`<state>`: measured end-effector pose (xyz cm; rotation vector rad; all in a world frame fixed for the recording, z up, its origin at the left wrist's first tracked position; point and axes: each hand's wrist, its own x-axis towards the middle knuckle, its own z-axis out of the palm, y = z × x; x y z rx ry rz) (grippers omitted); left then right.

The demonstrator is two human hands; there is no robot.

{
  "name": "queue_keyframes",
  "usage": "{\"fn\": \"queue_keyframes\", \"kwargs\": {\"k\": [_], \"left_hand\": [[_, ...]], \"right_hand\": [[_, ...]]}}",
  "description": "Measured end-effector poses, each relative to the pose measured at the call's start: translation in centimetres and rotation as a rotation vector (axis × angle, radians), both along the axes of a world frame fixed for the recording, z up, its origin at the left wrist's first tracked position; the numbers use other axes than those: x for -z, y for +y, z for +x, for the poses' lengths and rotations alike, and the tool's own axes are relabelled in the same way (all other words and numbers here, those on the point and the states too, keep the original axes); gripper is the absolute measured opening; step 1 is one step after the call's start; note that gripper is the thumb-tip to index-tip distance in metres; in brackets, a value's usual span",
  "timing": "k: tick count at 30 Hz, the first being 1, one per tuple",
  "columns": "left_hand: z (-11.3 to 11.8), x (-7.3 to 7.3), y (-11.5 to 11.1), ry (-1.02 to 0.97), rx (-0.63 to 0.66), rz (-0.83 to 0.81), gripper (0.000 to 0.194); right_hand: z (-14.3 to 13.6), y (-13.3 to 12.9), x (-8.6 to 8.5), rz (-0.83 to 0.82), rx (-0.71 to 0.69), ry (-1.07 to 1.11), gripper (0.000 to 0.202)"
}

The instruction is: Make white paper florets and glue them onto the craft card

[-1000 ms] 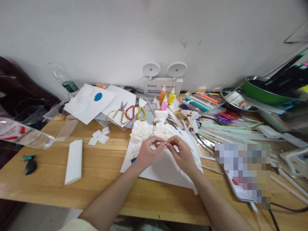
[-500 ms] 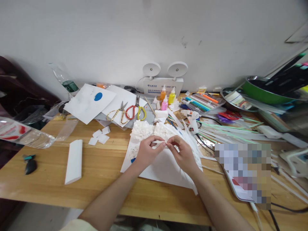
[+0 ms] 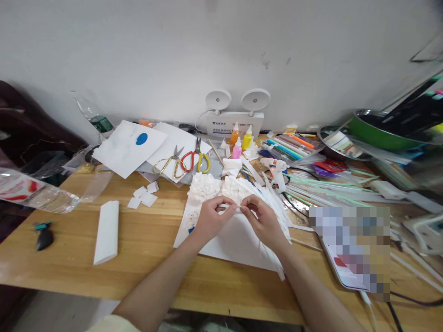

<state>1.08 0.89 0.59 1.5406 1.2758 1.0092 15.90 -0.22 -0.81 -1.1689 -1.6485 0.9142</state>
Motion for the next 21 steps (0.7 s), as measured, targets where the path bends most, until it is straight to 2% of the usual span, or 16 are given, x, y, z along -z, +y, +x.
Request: {"fn": "queue_keyframes", "kwargs": {"k": [8, 13, 21], "left_hand": [[0.19, 0.40, 0.10, -0.010, 0.026, -0.013, 0.014], [0.22, 0.11, 0.12, -0.057, 0.040, -0.054, 0.016], [-0.08, 0.42, 0.26, 0.029, 0.024, -0.070, 0.020]], "right_hand": [[-0.42, -0.12, 0.16, -0.026, -0.042, 0.021, 0.009], [-0.40, -0.03, 0.34, -0.010, -0.014, 0.030, 0.009], [-0.22, -0.04, 0.37, 0.039, 0.041, -0.040, 0.008]]}}
